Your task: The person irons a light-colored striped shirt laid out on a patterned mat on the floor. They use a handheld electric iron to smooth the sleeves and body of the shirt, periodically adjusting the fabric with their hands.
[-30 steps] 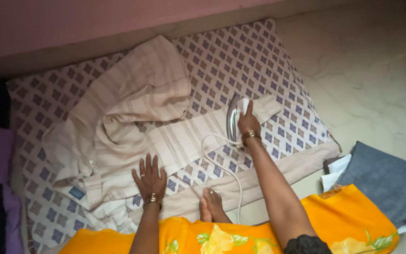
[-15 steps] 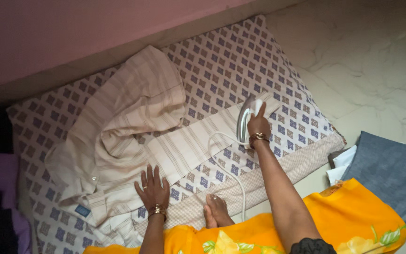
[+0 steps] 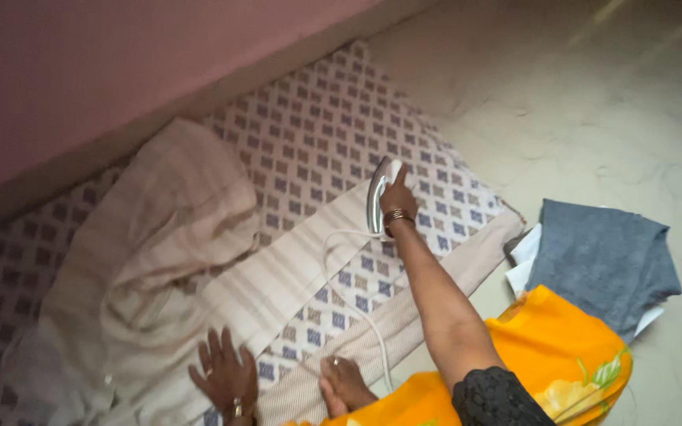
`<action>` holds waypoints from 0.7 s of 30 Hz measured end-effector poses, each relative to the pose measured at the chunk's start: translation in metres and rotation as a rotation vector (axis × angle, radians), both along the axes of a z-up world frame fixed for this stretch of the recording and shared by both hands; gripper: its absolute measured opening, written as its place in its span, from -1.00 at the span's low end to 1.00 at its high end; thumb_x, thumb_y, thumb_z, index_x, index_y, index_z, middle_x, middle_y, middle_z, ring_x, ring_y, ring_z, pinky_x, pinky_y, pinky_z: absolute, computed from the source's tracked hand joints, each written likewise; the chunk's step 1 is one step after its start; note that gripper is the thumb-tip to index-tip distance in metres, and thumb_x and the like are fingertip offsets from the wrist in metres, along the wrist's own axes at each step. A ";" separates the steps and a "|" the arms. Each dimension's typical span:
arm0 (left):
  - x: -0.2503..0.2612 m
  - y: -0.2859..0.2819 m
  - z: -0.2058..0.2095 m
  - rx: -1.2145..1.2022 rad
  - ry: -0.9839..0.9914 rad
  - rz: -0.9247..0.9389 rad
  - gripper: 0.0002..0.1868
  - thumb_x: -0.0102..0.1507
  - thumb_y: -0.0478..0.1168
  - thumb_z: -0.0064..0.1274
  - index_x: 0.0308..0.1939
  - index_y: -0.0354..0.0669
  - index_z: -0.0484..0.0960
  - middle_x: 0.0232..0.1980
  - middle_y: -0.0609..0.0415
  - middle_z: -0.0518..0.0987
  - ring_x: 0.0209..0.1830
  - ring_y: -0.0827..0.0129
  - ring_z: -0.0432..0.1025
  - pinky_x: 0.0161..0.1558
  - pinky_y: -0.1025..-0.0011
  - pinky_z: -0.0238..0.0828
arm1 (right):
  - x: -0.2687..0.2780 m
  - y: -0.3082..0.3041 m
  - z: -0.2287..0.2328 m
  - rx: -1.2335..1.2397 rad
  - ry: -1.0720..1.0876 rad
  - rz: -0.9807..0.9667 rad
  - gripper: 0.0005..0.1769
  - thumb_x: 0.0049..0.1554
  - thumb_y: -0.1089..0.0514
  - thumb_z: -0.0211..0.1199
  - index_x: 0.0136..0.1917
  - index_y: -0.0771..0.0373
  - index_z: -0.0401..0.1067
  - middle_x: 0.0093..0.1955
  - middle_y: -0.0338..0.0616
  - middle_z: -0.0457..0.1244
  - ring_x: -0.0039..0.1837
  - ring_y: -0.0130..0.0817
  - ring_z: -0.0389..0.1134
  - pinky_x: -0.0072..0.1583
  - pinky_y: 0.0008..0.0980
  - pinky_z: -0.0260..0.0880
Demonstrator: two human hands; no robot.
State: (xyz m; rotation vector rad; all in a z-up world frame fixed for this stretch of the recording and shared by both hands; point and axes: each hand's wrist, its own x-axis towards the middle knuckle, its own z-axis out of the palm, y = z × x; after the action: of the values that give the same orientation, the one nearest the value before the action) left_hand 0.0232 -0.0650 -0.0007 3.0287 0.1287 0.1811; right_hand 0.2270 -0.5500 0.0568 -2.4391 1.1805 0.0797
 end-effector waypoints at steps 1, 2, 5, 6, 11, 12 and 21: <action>0.004 -0.002 -0.002 0.005 0.012 0.014 -0.37 0.27 0.10 -0.10 0.45 0.26 0.41 0.62 0.24 0.27 0.60 0.24 0.18 0.55 -0.16 -0.15 | 0.006 -0.005 0.005 0.005 -0.006 -0.003 -0.14 0.34 -0.09 -0.05 0.70 -0.04 -0.45 -0.10 0.12 0.41 -0.11 0.04 0.47 -0.11 0.01 0.46; 0.003 -0.002 -0.003 0.040 0.022 0.013 -0.36 0.27 0.10 -0.10 0.46 0.28 0.40 0.63 0.24 0.27 0.60 0.25 0.18 0.55 -0.14 -0.14 | 0.008 -0.008 0.007 0.016 -0.001 -0.002 -0.13 0.34 -0.08 -0.05 0.70 -0.04 -0.47 -0.11 0.14 0.41 -0.10 0.05 0.47 -0.10 0.02 0.46; 0.003 -0.003 -0.010 0.093 0.024 0.014 -0.35 0.27 0.10 -0.11 0.49 0.29 0.38 0.65 0.25 0.27 0.61 0.27 0.18 0.54 -0.13 -0.13 | 0.014 -0.021 0.012 -0.028 -0.019 0.072 -0.11 0.34 -0.07 -0.03 0.70 0.02 -0.49 -0.12 0.19 0.40 -0.11 0.09 0.45 -0.10 0.04 0.44; 0.003 -0.002 -0.011 0.076 0.009 0.013 -0.35 0.28 0.10 -0.11 0.48 0.29 0.38 0.64 0.25 0.26 0.61 0.25 0.17 0.55 -0.14 -0.14 | 0.015 -0.022 0.012 -0.054 -0.032 0.108 -0.11 0.34 -0.07 -0.02 0.69 0.05 -0.49 -0.13 0.21 0.40 -0.11 0.11 0.44 -0.09 0.05 0.43; 0.004 0.000 -0.021 0.073 0.016 0.000 -0.36 0.30 0.11 -0.14 0.50 0.27 0.35 0.67 0.20 0.23 0.64 0.22 0.15 0.57 -0.16 -0.18 | -0.011 -0.034 0.022 -0.002 0.056 0.173 -0.14 0.33 -0.07 -0.07 0.70 0.03 -0.46 -0.16 0.20 0.38 -0.16 0.08 0.43 -0.12 0.01 0.44; 0.003 0.003 -0.023 0.060 0.030 -0.007 -0.33 0.28 0.11 -0.13 0.50 0.25 0.34 0.66 0.18 0.23 0.64 0.20 0.13 0.55 -0.18 -0.19 | -0.017 -0.031 0.024 0.014 0.102 0.186 -0.16 0.35 -0.08 -0.10 0.70 0.04 -0.46 -0.17 0.20 0.38 -0.17 0.07 0.44 -0.13 -0.01 0.46; 0.012 0.000 -0.022 0.060 0.122 -0.011 -0.30 0.25 0.08 -0.17 0.52 0.21 0.26 0.67 0.13 0.12 0.63 0.18 0.02 0.51 -0.21 -0.28 | -0.008 -0.039 0.023 0.052 0.073 0.169 -0.18 0.33 -0.09 -0.10 0.70 0.03 -0.40 -0.20 0.15 0.40 -0.17 0.04 0.45 -0.14 -0.02 0.45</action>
State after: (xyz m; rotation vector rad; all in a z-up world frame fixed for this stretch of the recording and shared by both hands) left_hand 0.0349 -0.0653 -0.0228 3.0996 0.1180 -0.0010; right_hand 0.2187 -0.5885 0.0796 -2.5044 0.9872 0.2487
